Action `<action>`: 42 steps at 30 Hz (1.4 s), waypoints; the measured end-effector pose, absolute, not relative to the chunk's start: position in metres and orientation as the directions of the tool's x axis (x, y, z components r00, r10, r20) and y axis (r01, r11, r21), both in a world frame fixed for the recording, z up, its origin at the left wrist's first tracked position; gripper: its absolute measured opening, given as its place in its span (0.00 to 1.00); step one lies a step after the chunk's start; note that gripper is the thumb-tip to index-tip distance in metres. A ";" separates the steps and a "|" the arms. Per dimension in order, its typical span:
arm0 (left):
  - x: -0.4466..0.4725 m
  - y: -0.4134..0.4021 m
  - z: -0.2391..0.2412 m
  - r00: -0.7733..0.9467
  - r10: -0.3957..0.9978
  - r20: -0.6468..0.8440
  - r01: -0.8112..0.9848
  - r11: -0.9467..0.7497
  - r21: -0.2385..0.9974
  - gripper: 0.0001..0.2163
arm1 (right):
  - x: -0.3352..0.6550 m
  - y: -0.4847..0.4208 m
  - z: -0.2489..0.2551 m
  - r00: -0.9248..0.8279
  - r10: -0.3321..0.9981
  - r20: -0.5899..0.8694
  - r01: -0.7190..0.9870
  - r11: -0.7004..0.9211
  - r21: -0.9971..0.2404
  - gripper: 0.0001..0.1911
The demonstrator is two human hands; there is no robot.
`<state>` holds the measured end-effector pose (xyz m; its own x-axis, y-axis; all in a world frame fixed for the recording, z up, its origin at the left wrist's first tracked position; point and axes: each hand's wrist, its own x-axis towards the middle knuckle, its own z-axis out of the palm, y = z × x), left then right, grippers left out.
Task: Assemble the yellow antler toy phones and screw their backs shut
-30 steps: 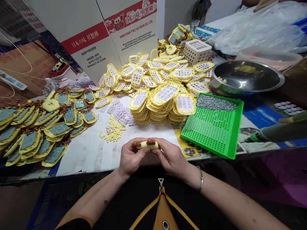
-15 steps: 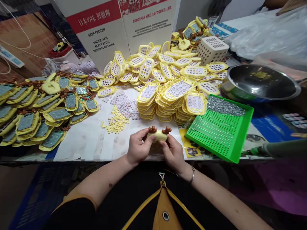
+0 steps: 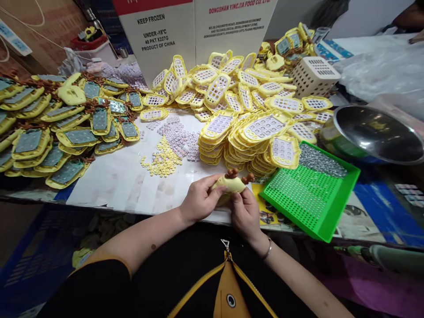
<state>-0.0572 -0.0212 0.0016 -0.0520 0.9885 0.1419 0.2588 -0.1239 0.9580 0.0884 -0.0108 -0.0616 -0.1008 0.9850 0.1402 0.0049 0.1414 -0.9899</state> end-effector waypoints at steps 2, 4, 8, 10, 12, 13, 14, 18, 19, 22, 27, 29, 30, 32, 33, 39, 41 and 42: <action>-0.061 -0.022 -0.002 -0.063 0.992 0.110 0.215 -0.094 0.972 0.19 | 0.089 -0.008 -0.065 -0.118 0.989 0.086 -0.061 0.079 -0.995 0.20; -0.064 -0.026 -0.006 -0.058 0.994 0.095 0.218 -0.080 0.973 0.18 | 0.088 -0.007 -0.069 -0.100 0.994 0.041 -0.137 0.027 -0.990 0.20; -0.062 -0.034 -0.009 -0.062 0.989 0.135 0.336 -0.107 0.936 0.14 | 0.087 -0.006 -0.072 -0.049 0.998 0.035 -0.203 0.024 -0.979 0.18; -0.060 -0.034 -0.008 -0.059 0.987 0.147 0.354 -0.117 0.928 0.12 | 0.086 -0.006 -0.070 -0.009 0.998 0.060 -0.177 0.057 -0.983 0.19; -0.060 -0.031 -0.007 -0.031 0.995 0.094 0.307 -0.080 0.948 0.12 | 0.086 -0.005 -0.065 -0.015 0.995 0.094 -0.092 0.092 -0.991 0.21; -0.061 -0.029 -0.007 -0.024 0.999 0.046 0.253 -0.038 0.967 0.13 | 0.086 -0.004 -0.061 -0.040 0.994 0.105 -0.043 0.103 -0.994 0.22; -0.063 -0.027 -0.006 -0.026 1.000 -0.013 0.175 0.018 0.984 0.15 | 0.085 -0.003 -0.056 -0.082 0.990 0.116 0.004 0.117 -0.993 0.22; -0.077 -0.022 -0.001 -0.038 0.976 -0.214 -0.368 0.186 0.911 0.25 | 0.077 0.001 -0.026 -0.314 0.914 0.256 0.149 0.314 -0.938 0.26; -0.080 -0.021 0.002 -0.024 0.970 -0.243 -0.485 0.201 0.851 0.25 | 0.075 0.001 -0.018 -0.387 0.875 0.290 0.222 0.394 -0.892 0.27; -0.086 -0.024 0.005 0.005 0.959 -0.285 -0.635 0.223 0.740 0.25 | 0.069 -0.002 -0.001 -0.542 0.807 0.232 0.493 0.530 -0.690 0.26; -0.087 -0.024 -0.002 -0.005 0.959 -0.284 -0.641 0.215 0.737 0.22 | 0.060 -0.006 -0.002 -0.572 0.803 0.166 0.609 0.551 -0.571 0.23; -0.087 -0.022 -0.004 -0.009 0.960 -0.281 -0.633 0.212 0.744 0.21 | 0.060 -0.006 -0.003 -0.577 0.801 0.159 0.614 0.553 -0.563 0.24; -0.087 -0.021 -0.006 -0.010 0.960 -0.280 -0.631 0.211 0.746 0.21 | 0.061 -0.005 -0.002 -0.578 0.804 0.140 0.621 0.545 -0.563 0.25; -0.086 -0.020 -0.008 -0.011 0.962 -0.272 -0.633 0.203 0.747 0.20 | 0.065 -0.002 0.004 -0.568 0.818 0.092 0.647 0.513 -0.564 0.27; -0.086 -0.021 -0.009 -0.008 0.964 -0.267 -0.634 0.201 0.747 0.20 | 0.067 0.000 0.008 -0.562 0.824 0.072 0.661 0.500 -0.560 0.30; -0.075 -0.018 -0.010 0.022 0.941 -0.339 -0.638 0.274 0.719 0.14 | 0.075 0.013 0.023 -0.545 0.838 0.032 0.694 0.472 -0.544 0.30; -0.072 -0.015 -0.003 0.027 0.930 -0.367 -0.661 0.292 0.691 0.14 | 0.075 0.014 0.020 -0.540 0.841 0.041 0.622 0.431 -0.653 0.31; -0.071 -0.013 0.001 0.027 0.926 -0.377 -0.675 0.295 0.676 0.15 | 0.075 0.013 0.016 -0.539 0.841 0.044 0.577 0.407 -0.708 0.35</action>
